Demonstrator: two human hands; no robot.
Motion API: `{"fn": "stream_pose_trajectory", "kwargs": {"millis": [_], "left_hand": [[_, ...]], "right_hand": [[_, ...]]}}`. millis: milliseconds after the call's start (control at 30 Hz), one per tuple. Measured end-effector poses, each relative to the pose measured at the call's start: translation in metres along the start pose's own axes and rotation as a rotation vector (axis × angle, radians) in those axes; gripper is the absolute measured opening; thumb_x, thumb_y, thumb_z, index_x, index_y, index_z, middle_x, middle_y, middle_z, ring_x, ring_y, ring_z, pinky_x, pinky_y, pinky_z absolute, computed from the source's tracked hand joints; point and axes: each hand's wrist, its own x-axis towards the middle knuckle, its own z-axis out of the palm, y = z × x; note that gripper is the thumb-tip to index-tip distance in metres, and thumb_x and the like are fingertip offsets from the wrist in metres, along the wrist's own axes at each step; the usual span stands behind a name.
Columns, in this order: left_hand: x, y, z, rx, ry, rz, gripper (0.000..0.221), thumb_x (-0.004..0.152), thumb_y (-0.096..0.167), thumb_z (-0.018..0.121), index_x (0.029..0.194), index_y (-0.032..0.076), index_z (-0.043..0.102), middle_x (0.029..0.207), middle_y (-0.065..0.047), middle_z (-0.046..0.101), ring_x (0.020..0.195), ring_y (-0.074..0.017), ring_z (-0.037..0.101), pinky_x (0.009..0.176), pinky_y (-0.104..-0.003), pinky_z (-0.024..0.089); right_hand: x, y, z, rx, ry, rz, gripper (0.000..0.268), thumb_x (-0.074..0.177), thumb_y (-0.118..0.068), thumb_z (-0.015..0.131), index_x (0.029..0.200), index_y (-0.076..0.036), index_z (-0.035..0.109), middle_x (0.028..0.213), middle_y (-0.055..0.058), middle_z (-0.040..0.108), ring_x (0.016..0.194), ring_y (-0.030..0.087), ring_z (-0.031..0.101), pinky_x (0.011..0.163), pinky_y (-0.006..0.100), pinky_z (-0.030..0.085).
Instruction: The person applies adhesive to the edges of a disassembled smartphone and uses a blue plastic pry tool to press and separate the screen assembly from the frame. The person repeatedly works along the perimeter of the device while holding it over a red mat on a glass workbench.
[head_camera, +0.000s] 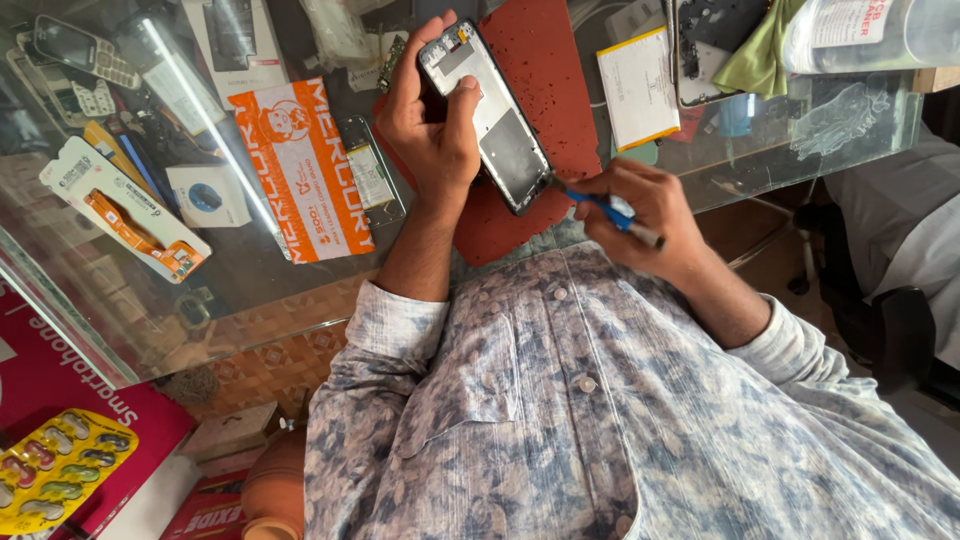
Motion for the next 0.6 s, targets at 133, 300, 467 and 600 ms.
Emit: {"fn": "stream_pose_trajectory", "kwargs": {"millis": [133, 300, 467, 600], "left_hand": [[0.001, 0.001, -0.002, 0.009, -0.007, 0.023, 0.046, 0.091, -0.004, 0.067, 0.136, -0.002, 0.062, 0.134, -0.018, 0.072, 0.112, -0.0209, 0.076, 0.099, -0.033, 0.062], [0.002, 0.001, 0.000, 0.011, -0.010, -0.006, 0.045, 0.091, -0.003, 0.067, 0.136, -0.002, 0.062, 0.133, -0.018, 0.072, 0.112, -0.0210, 0.076, 0.101, -0.033, 0.061], [0.001, -0.001, 0.003, 0.084, -0.051, -0.054, 0.045, 0.089, -0.001, 0.067, 0.134, 0.000, 0.062, 0.131, -0.016, 0.072, 0.115, -0.0218, 0.073, 0.103, -0.036, 0.060], [0.006, -0.002, 0.002, 0.171, -0.102, -0.016, 0.047, 0.086, 0.002, 0.069, 0.133, 0.002, 0.064, 0.128, -0.012, 0.074, 0.120, -0.0210, 0.068, 0.111, -0.037, 0.051]], "right_hand": [[0.001, 0.002, 0.002, 0.240, 0.025, 0.072, 0.010, 0.099, -0.003, 0.062, 0.104, 0.002, 0.068, 0.092, 0.013, 0.070, 0.083, 0.015, 0.076, 0.067, 0.030, 0.059], [0.007, -0.001, -0.001, 0.166, -0.035, -0.046, 0.013, 0.095, -0.003, 0.067, 0.106, 0.002, 0.070, 0.087, 0.012, 0.070, 0.078, 0.019, 0.069, 0.069, 0.034, 0.055], [0.029, -0.008, -0.002, -0.108, 0.055, -0.088, 0.026, 0.093, -0.001, 0.067, 0.118, 0.006, 0.068, 0.095, 0.015, 0.070, 0.088, 0.027, 0.062, 0.078, 0.039, 0.051], [0.051, -0.013, 0.003, -0.191, 0.029, -0.160, 0.040, 0.094, -0.002, 0.066, 0.133, 0.007, 0.066, 0.110, 0.017, 0.069, 0.096, 0.031, 0.060, 0.088, 0.041, 0.051]]}}
